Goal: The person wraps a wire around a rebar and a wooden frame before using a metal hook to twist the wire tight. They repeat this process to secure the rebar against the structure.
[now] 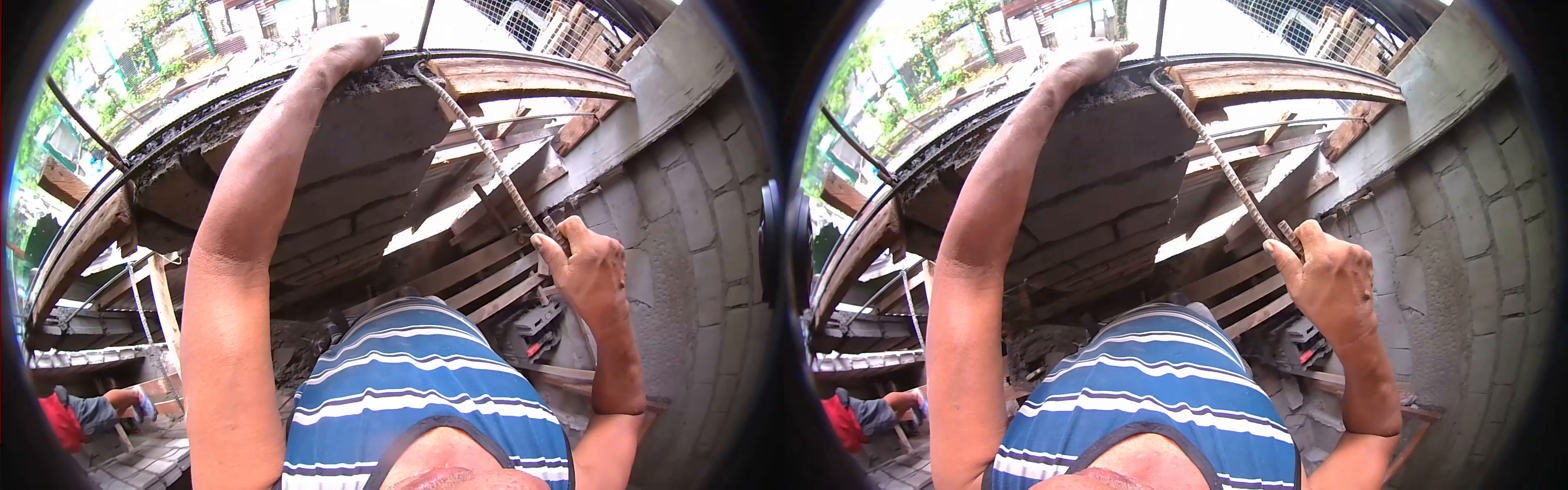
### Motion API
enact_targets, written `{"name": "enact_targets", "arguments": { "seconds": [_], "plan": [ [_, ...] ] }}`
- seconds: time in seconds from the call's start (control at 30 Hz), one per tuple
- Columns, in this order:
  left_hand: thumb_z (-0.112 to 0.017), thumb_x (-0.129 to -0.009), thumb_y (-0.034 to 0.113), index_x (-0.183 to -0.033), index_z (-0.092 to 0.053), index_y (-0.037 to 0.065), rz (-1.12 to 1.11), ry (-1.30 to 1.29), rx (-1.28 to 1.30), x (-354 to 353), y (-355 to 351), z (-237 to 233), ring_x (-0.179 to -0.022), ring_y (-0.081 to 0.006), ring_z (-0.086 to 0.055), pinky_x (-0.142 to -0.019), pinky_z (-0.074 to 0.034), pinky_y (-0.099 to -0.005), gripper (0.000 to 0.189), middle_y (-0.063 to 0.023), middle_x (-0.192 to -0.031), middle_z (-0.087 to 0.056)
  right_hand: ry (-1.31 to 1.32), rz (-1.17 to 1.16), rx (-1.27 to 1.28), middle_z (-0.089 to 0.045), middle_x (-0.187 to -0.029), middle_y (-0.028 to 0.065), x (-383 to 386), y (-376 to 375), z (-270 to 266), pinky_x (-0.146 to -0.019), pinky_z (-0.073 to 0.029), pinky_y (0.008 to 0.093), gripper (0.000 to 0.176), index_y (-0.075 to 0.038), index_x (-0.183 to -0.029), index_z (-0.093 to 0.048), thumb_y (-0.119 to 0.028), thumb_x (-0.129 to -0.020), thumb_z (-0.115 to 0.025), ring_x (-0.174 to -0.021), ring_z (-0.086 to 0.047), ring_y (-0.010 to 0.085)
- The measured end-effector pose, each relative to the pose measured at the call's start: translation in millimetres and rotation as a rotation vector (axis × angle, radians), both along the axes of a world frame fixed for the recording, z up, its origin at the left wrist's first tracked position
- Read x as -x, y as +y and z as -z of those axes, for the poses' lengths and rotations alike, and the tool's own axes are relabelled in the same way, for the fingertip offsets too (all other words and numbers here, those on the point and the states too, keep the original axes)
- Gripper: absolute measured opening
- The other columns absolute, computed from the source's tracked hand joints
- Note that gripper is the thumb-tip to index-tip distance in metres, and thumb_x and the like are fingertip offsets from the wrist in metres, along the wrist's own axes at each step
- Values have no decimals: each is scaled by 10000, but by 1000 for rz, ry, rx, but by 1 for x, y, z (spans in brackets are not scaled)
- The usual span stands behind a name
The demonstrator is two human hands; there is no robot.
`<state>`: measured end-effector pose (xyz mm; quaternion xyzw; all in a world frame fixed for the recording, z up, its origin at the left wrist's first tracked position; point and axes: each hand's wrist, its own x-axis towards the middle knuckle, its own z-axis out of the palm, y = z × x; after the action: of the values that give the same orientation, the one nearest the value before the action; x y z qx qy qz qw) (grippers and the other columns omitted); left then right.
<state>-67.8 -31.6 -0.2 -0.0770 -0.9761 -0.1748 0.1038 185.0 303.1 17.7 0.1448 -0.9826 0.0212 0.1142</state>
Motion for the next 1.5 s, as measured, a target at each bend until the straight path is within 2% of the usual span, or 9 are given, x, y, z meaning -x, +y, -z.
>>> {"name": "enact_targets", "arguments": {
  "seconds": [0.17,0.23,0.4,0.57,0.83,1.1,1.23,1.37,1.5],
  "plan": [
    [-398,-1009,605,-1350,-623,120,-89,-37,-1,-1,-1,1,-1204,-355,-610,-1075,-419,-425,634,-174,-1312,-648,-141,21,110,-646,-658,184,0,-8,26,-568,-490,453,378,-21,-899,-615,-388,-933,-696,-632,-654,395],
    [-389,-1013,605,-1324,-637,97,-31,25,-31,9,-4,9,-1157,-357,-636,-1045,-438,-436,645,-175,-1269,-671,-365,115,409,-644,-657,190,-2,-12,19,-586,-489,473,390,-15,-922,-614,-399,-946,-676,-629,-647,408],
    [-371,-1030,571,-1338,-620,86,-20,47,41,18,-4,15,-1163,-357,-630,-1047,-434,-439,627,-187,-1285,-658,-45,19,65,-616,-633,199,-6,-11,13,-588,-479,499,371,-28,-870,-566,-376,-976,-636,-638,-640,425],
    [-376,-1018,599,-1303,-640,53,-36,-3,-24,13,-3,6,-1169,-355,-632,-1045,-435,-443,671,-206,-1289,-651,-86,-14,207,-590,-632,219,2,-5,64,-594,-486,486,416,-22,-863,-552,-412,-1003,-588,-618,-622,435],
    [-387,-1010,610,-1257,-661,19,-14,51,-8,11,-5,11,-1124,-344,-658,-1021,-454,-423,696,-215,-1229,-680,-642,-121,1232,-415,-570,-41,6,-14,142,-436,-312,222,504,-82,-795,-497,-529,-1028,-504,-489,-399,46],
    [-388,-1030,573,-1246,-678,62,-24,21,1,16,-5,12,-1061,-346,-677,-988,-483,-446,626,-217,-1132,-707,-1157,-417,2083,-350,-512,-61,-1,-52,183,-406,-251,249,522,-117,-784,-430,-583,-947,-600,-415,-310,65],
    [-367,-1045,544,-1318,-644,122,28,49,69,6,-4,6,-1078,-356,-670,-992,-484,-449,574,-214,-1180,-692,-1047,-313,2070,-416,-527,-44,4,-30,175,-417,-307,246,469,-61,-851,-521,-505,-981,-598,-420,-374,72],
    [-363,-1041,551,-1355,-620,164,26,30,35,18,-8,14,-1132,-364,-645,-1024,-460,-447,560,-214,-1237,-669,-211,123,1263,-536,-597,20,17,5,137,-487,-446,280,387,-12,-978,-617,-374,-1061,-509,-514,-540,133],
    [-361,-1040,550,-1338,-632,149,-4,48,18,10,-4,9,-1171,-367,-624,-1052,-436,-446,569,-217,-1257,-659,-13,248,770,-525,-606,43,38,27,108,-470,-433,271,461,-1,-890,-610,-398,-1074,-464,-503,-540,117]
  ]
}}
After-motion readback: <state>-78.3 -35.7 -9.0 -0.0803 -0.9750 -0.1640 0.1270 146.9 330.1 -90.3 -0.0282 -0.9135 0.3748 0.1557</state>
